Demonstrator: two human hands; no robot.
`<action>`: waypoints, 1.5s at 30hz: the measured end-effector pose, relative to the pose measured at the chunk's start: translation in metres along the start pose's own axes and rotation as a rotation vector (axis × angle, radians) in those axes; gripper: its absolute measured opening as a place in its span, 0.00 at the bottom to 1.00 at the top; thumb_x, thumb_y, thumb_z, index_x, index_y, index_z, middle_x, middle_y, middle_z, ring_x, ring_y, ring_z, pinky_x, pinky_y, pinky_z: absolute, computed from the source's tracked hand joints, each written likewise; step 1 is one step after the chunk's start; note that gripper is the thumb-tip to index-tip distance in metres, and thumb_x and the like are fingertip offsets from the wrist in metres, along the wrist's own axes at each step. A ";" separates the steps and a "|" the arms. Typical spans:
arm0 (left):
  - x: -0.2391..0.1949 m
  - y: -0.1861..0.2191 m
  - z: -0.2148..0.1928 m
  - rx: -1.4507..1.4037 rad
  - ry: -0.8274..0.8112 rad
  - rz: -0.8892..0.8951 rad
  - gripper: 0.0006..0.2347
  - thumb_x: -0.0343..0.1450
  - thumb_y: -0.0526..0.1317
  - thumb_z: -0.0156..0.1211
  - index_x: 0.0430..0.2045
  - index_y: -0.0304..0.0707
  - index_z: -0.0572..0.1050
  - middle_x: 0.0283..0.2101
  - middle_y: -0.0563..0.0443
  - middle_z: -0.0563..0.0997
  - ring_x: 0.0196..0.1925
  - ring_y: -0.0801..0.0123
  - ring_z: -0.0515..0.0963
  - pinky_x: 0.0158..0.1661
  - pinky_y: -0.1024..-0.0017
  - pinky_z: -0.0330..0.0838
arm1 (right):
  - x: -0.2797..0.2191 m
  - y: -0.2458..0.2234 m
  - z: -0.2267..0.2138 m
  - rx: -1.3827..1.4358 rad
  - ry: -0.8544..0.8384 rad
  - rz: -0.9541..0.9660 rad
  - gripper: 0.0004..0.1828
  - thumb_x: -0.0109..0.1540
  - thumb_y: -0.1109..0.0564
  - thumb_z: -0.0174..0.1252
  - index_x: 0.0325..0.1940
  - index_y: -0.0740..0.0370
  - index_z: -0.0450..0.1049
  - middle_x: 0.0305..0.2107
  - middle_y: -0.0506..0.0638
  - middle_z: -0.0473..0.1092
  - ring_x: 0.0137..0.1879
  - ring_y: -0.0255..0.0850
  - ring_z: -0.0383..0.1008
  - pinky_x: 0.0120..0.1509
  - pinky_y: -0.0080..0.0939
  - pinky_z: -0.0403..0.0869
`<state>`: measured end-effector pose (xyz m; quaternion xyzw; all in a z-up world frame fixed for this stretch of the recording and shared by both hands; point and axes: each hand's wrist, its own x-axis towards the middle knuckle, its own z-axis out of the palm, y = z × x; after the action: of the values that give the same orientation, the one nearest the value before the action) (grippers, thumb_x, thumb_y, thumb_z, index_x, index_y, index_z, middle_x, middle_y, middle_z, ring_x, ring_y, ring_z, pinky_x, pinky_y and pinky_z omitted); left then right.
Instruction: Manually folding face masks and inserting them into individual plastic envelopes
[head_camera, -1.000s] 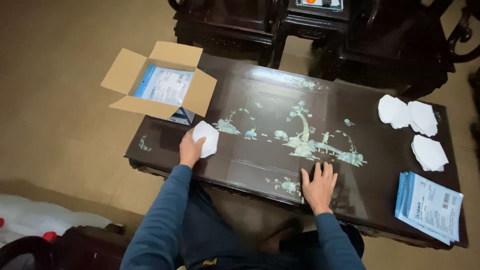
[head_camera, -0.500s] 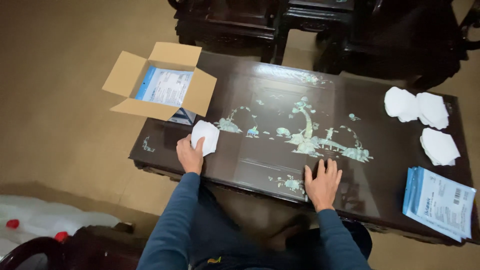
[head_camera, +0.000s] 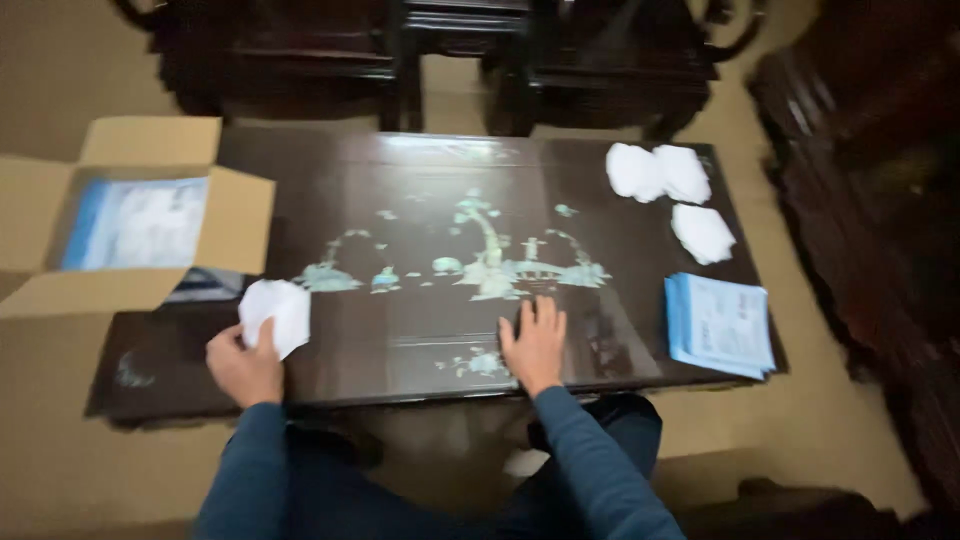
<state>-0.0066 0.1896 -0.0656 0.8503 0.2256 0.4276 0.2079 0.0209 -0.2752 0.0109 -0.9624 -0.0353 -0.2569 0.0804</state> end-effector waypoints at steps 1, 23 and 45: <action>-0.002 0.001 0.004 -0.026 -0.014 0.011 0.19 0.66 0.45 0.84 0.38 0.32 0.80 0.37 0.42 0.79 0.38 0.50 0.79 0.44 0.61 0.72 | -0.002 0.003 0.000 -0.022 0.008 0.021 0.30 0.60 0.39 0.64 0.54 0.65 0.78 0.56 0.65 0.71 0.67 0.58 0.70 0.69 0.63 0.66; -0.002 0.004 0.006 0.020 -0.052 0.006 0.17 0.76 0.46 0.75 0.33 0.27 0.76 0.43 0.35 0.79 0.45 0.43 0.76 0.43 0.49 0.71 | -0.006 0.008 0.010 0.132 -0.196 0.078 0.33 0.68 0.38 0.49 0.66 0.67 0.68 0.67 0.67 0.60 0.75 0.61 0.54 0.78 0.69 0.51; -0.006 0.002 0.009 0.047 0.068 0.120 0.17 0.75 0.47 0.79 0.32 0.34 0.76 0.40 0.46 0.82 0.40 0.56 0.81 0.45 0.66 0.72 | -0.008 0.003 0.003 0.076 -0.180 0.099 0.33 0.70 0.36 0.50 0.64 0.65 0.71 0.64 0.63 0.64 0.75 0.57 0.61 0.79 0.66 0.55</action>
<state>-0.0025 0.1831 -0.0734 0.8519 0.1911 0.4626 0.1540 0.0159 -0.2781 0.0036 -0.9784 -0.0043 -0.1634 0.1262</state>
